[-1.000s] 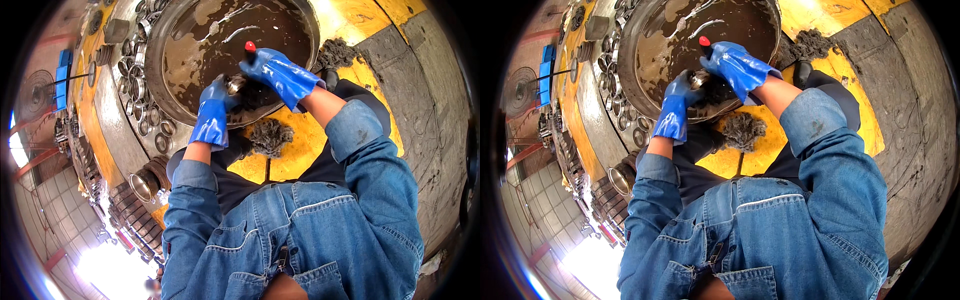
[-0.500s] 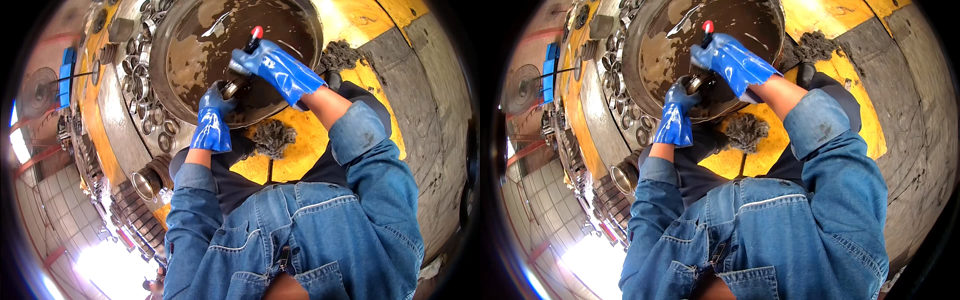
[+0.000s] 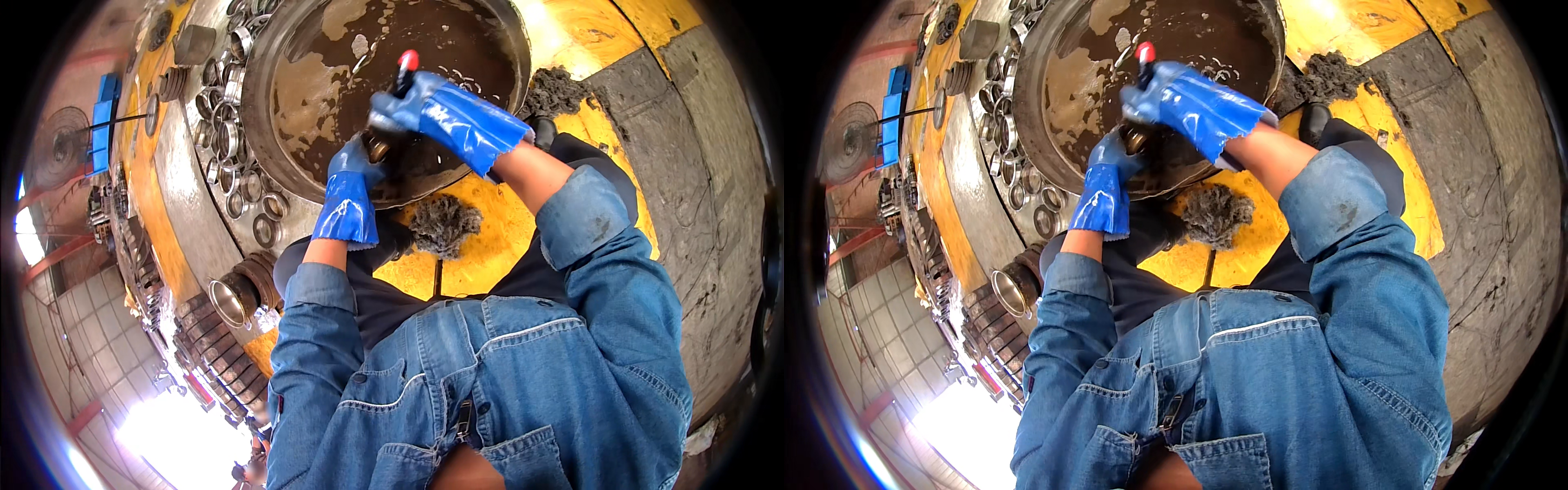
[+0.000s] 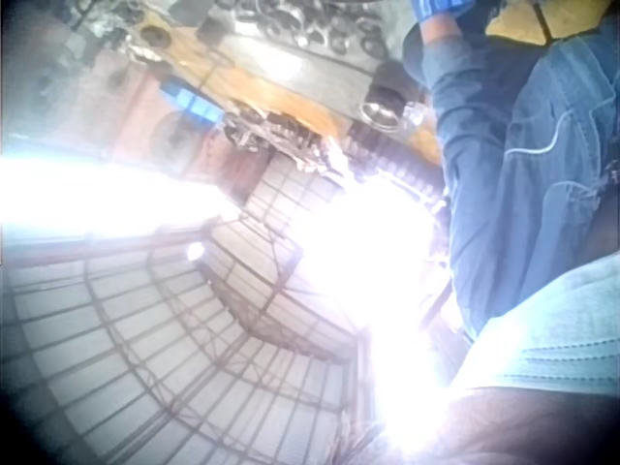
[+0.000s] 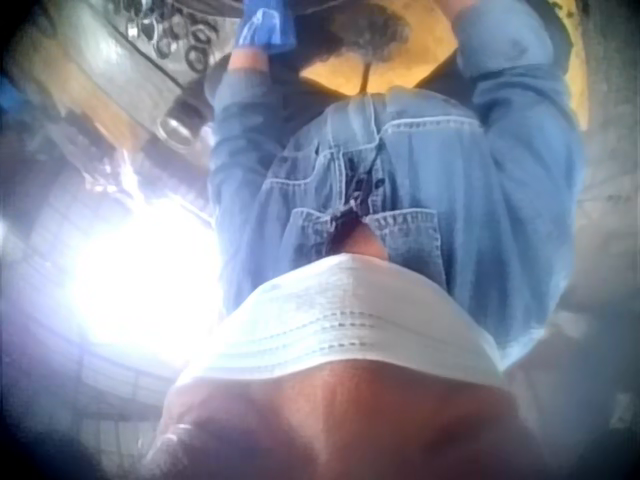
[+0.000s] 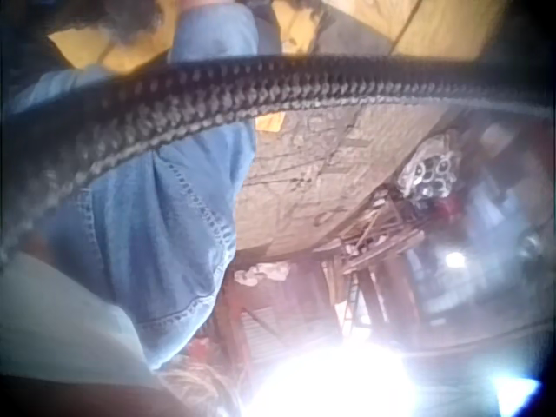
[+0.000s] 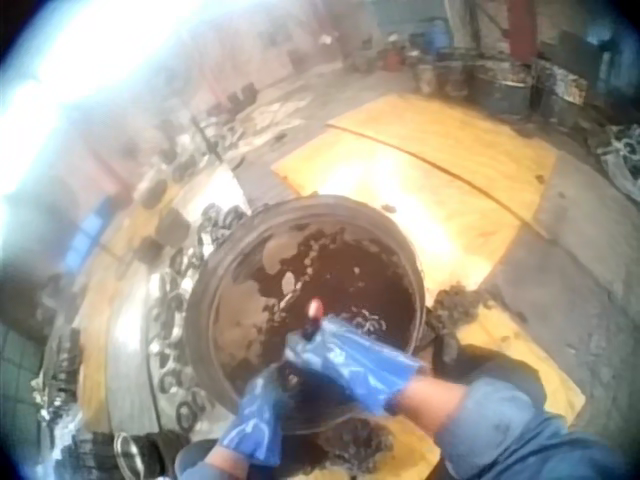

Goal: The person repeatedly picks up metal rings from a pile, dips them into a dark liquid in a large basin, and scrubs them with a red-handled brush. The person handles the rings one at a time, rotating them to scrub both sides before placing them back into the basin.

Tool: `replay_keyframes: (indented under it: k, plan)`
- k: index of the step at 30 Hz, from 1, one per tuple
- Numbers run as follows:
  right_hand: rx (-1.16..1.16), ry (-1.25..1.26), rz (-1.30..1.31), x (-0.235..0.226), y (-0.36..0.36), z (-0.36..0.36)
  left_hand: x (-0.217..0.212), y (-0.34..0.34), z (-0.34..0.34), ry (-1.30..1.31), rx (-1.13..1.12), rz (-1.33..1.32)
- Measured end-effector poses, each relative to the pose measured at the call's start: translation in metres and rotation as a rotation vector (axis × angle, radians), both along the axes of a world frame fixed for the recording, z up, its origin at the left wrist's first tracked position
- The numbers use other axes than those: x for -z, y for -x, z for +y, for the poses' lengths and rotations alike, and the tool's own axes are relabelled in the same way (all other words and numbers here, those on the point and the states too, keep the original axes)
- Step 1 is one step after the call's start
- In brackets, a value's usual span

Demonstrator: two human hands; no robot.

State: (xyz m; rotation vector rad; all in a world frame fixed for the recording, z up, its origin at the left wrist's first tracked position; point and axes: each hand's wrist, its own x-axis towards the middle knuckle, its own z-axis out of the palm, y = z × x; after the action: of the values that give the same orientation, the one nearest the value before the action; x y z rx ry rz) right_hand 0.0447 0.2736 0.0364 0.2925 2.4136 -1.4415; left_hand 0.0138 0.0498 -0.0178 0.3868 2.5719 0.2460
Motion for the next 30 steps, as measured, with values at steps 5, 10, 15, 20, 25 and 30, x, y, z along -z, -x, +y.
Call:
replay_keyframes:
  k: [5, 10, 15, 20, 25, 30]
  plan:
    - [-0.060, -0.051, -0.005, 0.022, 0.002, -0.012, 0.004, 0.003, 0.002, 0.077, -0.003, 0.017]
    - [0.027, -0.230, 0.008, 0.044, 0.002, 0.007, 0.002, 0.006, 0.019, 0.112, 0.039, 0.115]
    - [-0.013, -0.337, -0.115, 0.034, 0.000, 0.005, -0.002, 0.016, 0.070, 0.126, 0.158, 0.135]
    - [0.113, -0.307, -0.193, 0.025, 0.015, 0.020, 0.003, 0.012, 0.045, -0.062, 0.056, 0.066]
    - [0.141, 0.063, -0.095, 0.002, 0.007, 0.022, -0.010, 0.002, 0.000, 0.018, 0.059, 0.054]
    - [-0.073, 0.080, 0.050, -0.003, -0.005, -0.021, -0.001, 0.005, -0.010, 0.145, -0.012, 0.054]
